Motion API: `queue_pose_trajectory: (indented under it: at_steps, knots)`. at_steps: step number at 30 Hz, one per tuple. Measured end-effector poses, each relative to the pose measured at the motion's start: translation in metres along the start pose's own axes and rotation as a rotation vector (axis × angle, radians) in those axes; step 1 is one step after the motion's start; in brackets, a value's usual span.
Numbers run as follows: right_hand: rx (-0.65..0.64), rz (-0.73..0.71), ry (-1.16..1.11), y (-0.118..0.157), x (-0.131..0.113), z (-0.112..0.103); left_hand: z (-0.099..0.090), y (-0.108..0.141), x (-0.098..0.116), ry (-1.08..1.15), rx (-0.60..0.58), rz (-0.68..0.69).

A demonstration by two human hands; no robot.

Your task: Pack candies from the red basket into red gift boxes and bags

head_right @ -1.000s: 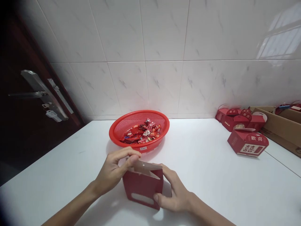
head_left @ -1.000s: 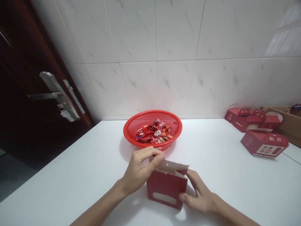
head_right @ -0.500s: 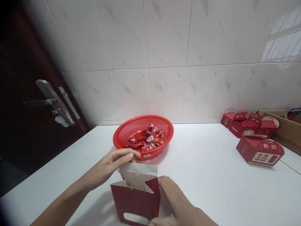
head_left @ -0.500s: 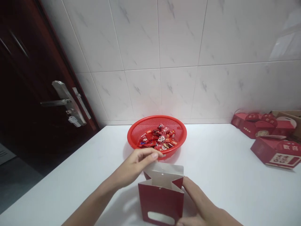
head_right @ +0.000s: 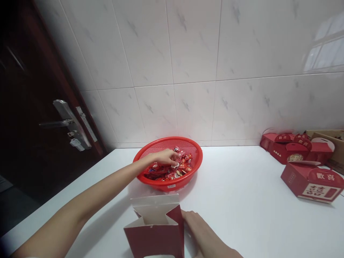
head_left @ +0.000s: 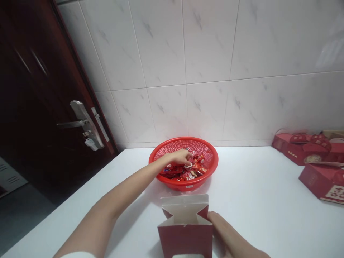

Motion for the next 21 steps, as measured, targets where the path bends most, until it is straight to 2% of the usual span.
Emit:
queue_pose_trajectory:
  at_steps: [3,6,9,12,14,17,21]
  knots:
    - [-0.047,-0.01,0.029,-0.002,0.016,0.003,0.018,-0.023,0.001,-0.047,0.01,-0.054]
    - [-0.065,-0.026,0.025,-0.006,0.03,0.004,0.024,-0.033,-0.001,-0.021,0.01,-0.061]
    - [-0.056,-0.03,-0.016,-0.007,0.035,0.006,0.013,-0.029,-0.002,0.057,0.03,-0.031]
    - [-0.006,-0.004,-0.053,-0.006,0.034,0.004,-0.008,-0.017,0.0,0.16,0.114,0.016]
    - [0.007,-0.007,-0.081,-0.004,0.03,-0.001,-0.02,-0.005,0.003,0.347,0.185,0.034]
    - [0.079,-0.047,-0.125,-0.003,0.024,-0.017,-0.029,0.016,0.009,0.811,0.273,0.023]
    - [0.343,-0.094,-0.007,-0.011,0.009,-0.049,-0.024,0.044,0.019,1.221,0.387,-0.028]
Point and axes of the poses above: each hand's wrist, its own y-axis away from the middle knuckle, its own z-axis out of the palm, x = y × z, the point moved 4 cm from there along -y, towards the middle knuckle, and after that the axes turned 6 degrees about x, right-handed, at the moved point
